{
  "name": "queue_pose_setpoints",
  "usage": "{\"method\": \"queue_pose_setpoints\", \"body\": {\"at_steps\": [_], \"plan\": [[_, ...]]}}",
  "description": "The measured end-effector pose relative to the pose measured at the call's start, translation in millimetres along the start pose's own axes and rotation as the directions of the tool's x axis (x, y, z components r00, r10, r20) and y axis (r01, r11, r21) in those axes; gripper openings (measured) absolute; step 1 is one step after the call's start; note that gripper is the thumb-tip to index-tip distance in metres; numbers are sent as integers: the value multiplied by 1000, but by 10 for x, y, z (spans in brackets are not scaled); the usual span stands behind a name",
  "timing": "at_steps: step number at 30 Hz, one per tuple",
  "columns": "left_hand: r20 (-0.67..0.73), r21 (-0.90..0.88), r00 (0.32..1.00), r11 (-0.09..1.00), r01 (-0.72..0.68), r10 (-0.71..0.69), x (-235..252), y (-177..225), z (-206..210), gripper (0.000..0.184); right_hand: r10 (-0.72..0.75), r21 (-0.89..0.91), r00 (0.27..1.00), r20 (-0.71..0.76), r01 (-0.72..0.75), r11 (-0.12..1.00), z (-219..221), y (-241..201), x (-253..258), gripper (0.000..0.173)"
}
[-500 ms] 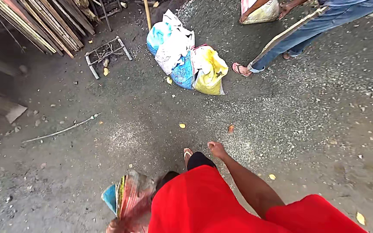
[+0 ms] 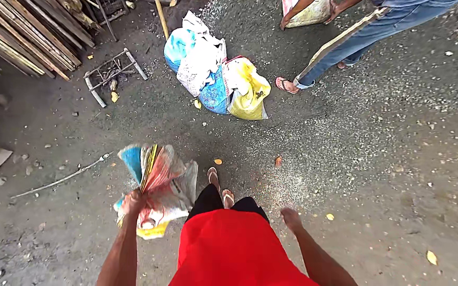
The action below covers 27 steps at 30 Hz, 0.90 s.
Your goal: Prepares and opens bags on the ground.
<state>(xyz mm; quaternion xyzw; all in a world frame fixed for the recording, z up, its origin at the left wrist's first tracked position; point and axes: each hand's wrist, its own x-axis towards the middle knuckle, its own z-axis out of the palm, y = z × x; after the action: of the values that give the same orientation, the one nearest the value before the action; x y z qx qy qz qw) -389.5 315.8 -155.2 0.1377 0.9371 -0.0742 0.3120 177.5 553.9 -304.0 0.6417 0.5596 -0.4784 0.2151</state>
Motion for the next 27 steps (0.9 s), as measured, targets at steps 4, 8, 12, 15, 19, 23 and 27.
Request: {"method": "queue_pose_setpoints", "body": {"at_steps": [4, 8, 12, 15, 19, 23, 27], "plan": [[-33, 64, 992, 991, -120, 122, 358, 882, -594, 46, 240, 495, 970, -28, -196, 847, 245, -121, -269, 38], [-112, 51, 926, 933, -357, 360, 604, 1691, -949, 37, 53, 567, 987, -155, 45, 823, 87, -1219, -211, 39], [-148, 89, 763, 777, -623, 629, 801, 2388, -1204, 26, -490, -37, 830, -265, 499, 866, -471, -2934, -287, 49], [-192, 177, 556, 586, -791, 808, 974, 2899, -1304, 23, -753, -413, 605, -260, 635, 653, -894, -4087, -497, 63], [-207, 266, 329, 377, -887, 921, 1135, 3406, -1436, 20, -901, -667, 390, -192, 622, 411, -1140, -4991, -371, 65], [-103, 286, 333, 349, -893, 937, 1335, 3671, -1452, 27, -844, -690, 499, -197, 541, 481, -1228, -5201, 37, 68], [27, 265, 522, 497, -826, 853, 1591, 3591, -1335, 34, -738, -502, 606, -298, 558, 661, -1101, -4793, 159, 68]]}}
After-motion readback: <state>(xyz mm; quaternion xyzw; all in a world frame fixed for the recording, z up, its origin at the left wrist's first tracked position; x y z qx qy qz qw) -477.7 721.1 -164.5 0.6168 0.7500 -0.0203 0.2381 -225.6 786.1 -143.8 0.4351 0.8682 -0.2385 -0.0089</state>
